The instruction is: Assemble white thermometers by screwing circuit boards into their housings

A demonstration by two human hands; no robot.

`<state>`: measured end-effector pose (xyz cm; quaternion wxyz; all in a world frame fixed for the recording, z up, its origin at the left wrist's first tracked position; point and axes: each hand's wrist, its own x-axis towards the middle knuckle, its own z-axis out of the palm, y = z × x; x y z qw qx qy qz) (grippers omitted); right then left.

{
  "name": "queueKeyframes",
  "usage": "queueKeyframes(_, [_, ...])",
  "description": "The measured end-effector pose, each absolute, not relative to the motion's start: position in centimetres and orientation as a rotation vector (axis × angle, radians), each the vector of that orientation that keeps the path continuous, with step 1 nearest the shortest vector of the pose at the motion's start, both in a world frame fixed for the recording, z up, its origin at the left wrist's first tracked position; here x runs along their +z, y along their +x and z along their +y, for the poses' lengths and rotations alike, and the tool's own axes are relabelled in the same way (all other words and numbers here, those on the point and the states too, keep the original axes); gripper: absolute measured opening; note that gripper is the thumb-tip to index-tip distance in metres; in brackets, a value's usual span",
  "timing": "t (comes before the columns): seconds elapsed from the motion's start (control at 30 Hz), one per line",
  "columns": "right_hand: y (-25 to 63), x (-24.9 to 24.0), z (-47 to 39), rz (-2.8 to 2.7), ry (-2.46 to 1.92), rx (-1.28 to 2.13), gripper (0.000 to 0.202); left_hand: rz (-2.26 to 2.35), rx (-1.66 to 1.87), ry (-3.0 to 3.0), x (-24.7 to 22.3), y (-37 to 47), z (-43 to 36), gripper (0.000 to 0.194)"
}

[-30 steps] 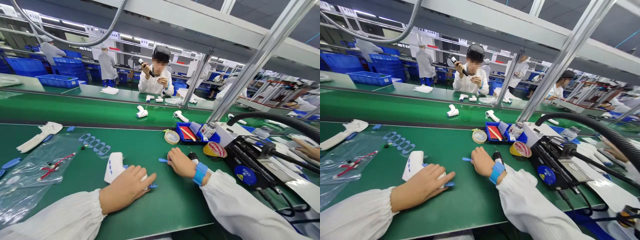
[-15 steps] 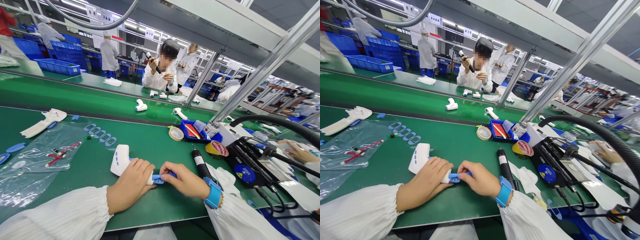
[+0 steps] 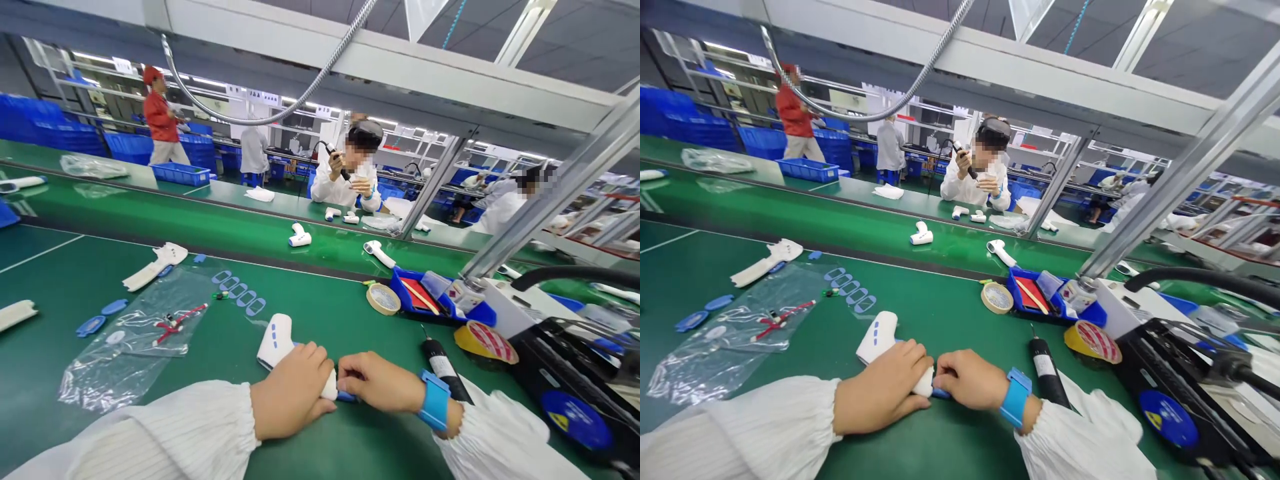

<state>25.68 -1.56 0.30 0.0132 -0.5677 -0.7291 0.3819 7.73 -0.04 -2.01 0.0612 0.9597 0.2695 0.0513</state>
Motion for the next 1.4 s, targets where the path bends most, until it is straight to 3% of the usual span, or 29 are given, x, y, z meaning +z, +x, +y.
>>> queueKeyframes(0.73, [22.0,4.4,-2.1,-2.737,-2.043,0.439,0.015,0.864,0.206,2.806,-2.4,8.0,0.1,0.038])
queueKeyframes(0.9, [24.4,3.6,-2.6,-2.630,-1.959,0.580,0.016,0.847,0.218,2.776,-2.4,7.6,0.4,0.045])
queueKeyframes(1.0, [28.0,1.7,-2.5,-2.445,-1.893,0.754,0.027,0.909,0.326,2.661,-1.9,7.0,0.8,0.048])
queueKeyframes(1.07, [30.1,0.2,-2.2,-2.391,-1.895,0.602,0.030,0.947,0.484,2.541,-1.3,6.6,1.0,0.047])
queueKeyframes(1.17, [31.4,-1.8,-2.2,-2.300,-1.789,0.015,0.026,0.973,0.781,2.309,0.2,6.0,1.2,0.044])
queueKeyframes(1.23, [30.4,-2.5,-2.6,-2.306,-1.597,-0.231,0.035,0.965,0.943,2.130,1.2,5.6,1.2,0.043])
queueKeyframes(1.4, [26.8,-3.3,-3.8,-2.560,-1.080,-0.311,0.037,0.937,1.083,1.783,2.4,4.1,1.1,0.040])
